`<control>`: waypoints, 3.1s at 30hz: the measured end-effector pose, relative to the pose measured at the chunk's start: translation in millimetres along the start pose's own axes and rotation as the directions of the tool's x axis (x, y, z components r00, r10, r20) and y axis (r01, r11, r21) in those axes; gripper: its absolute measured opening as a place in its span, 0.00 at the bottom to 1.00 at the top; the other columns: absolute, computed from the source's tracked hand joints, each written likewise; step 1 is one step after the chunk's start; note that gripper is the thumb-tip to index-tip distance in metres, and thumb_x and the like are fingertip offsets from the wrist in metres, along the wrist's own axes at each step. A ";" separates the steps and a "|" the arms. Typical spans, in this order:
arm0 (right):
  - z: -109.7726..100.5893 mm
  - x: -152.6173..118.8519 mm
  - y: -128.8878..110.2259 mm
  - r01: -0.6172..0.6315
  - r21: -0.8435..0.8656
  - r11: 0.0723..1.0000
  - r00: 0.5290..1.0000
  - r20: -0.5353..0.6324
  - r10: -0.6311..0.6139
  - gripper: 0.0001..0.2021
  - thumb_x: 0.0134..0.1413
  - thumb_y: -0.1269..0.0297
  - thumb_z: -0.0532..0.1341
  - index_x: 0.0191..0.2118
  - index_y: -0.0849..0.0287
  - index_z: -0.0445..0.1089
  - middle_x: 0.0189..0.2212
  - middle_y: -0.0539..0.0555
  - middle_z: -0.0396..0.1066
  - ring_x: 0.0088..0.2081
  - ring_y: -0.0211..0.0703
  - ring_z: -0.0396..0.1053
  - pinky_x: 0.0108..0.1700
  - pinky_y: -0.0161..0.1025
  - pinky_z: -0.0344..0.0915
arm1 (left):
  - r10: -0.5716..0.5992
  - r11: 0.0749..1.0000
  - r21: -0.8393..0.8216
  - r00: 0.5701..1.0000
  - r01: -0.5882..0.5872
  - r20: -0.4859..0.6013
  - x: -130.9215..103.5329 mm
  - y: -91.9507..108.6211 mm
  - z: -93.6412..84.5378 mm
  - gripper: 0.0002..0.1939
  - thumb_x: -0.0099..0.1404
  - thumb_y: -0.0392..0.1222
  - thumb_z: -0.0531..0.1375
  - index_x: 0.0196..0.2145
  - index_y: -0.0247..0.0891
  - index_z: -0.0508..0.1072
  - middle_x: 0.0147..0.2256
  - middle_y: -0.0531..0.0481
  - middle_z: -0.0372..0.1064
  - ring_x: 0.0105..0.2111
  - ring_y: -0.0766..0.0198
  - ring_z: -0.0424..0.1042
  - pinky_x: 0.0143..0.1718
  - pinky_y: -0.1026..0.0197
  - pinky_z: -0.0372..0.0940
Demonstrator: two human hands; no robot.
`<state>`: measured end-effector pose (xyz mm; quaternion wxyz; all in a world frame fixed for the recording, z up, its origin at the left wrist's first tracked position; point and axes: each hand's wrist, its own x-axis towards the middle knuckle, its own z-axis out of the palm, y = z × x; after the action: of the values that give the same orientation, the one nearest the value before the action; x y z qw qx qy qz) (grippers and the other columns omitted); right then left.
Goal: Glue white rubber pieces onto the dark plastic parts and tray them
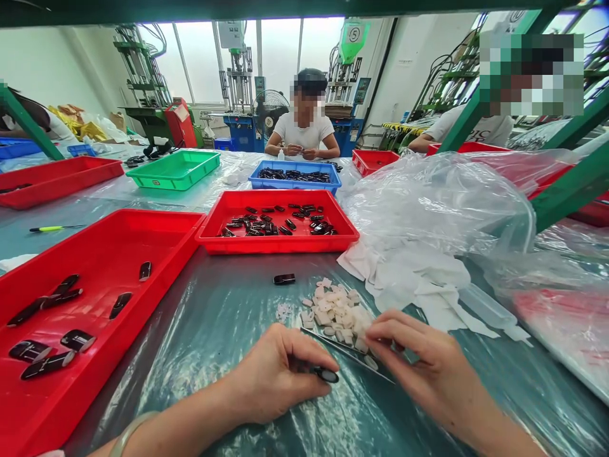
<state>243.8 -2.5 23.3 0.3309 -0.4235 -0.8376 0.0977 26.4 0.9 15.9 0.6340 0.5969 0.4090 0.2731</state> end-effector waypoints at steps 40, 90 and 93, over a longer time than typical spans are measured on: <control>29.1 -8.6 -24.7 -0.152 0.444 0.883 0.988 0.048 0.146 0.05 0.48 0.72 0.64 0.30 0.53 0.70 0.26 0.46 0.70 0.27 0.32 0.70 0.30 0.27 0.67 | 0.003 0.998 0.060 0.988 -0.013 0.154 2.7 -17.3 7.3 0.05 0.51 0.32 0.56 0.19 0.32 0.65 0.18 0.58 0.45 0.21 0.73 0.46 0.19 0.69 0.43; 39.9 -21.9 -24.5 0.058 0.253 0.966 0.996 0.045 -0.071 0.19 0.52 0.82 0.56 0.45 0.52 0.68 0.34 0.53 0.67 0.34 0.32 0.69 0.34 0.26 0.67 | -0.094 0.994 -0.050 0.989 0.100 0.111 3.5 -18.3 8.5 0.05 0.49 0.32 0.58 0.23 0.31 0.74 0.16 0.57 0.60 0.18 0.71 0.60 0.21 0.70 0.56; 38.5 -15.1 -27.2 0.086 0.237 0.968 0.996 0.015 -0.092 0.15 0.53 0.79 0.56 0.40 0.52 0.71 0.32 0.52 0.68 0.31 0.32 0.69 0.31 0.27 0.67 | -0.109 0.990 -0.077 0.988 0.118 0.108 3.5 -18.8 7.5 0.05 0.48 0.32 0.57 0.22 0.31 0.74 0.15 0.57 0.60 0.18 0.71 0.59 0.21 0.70 0.55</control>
<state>208.1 -26.6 -1.1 0.3721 -0.3417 -0.8425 0.1871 31.9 -2.8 -3.5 0.6932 0.5589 0.3972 0.2222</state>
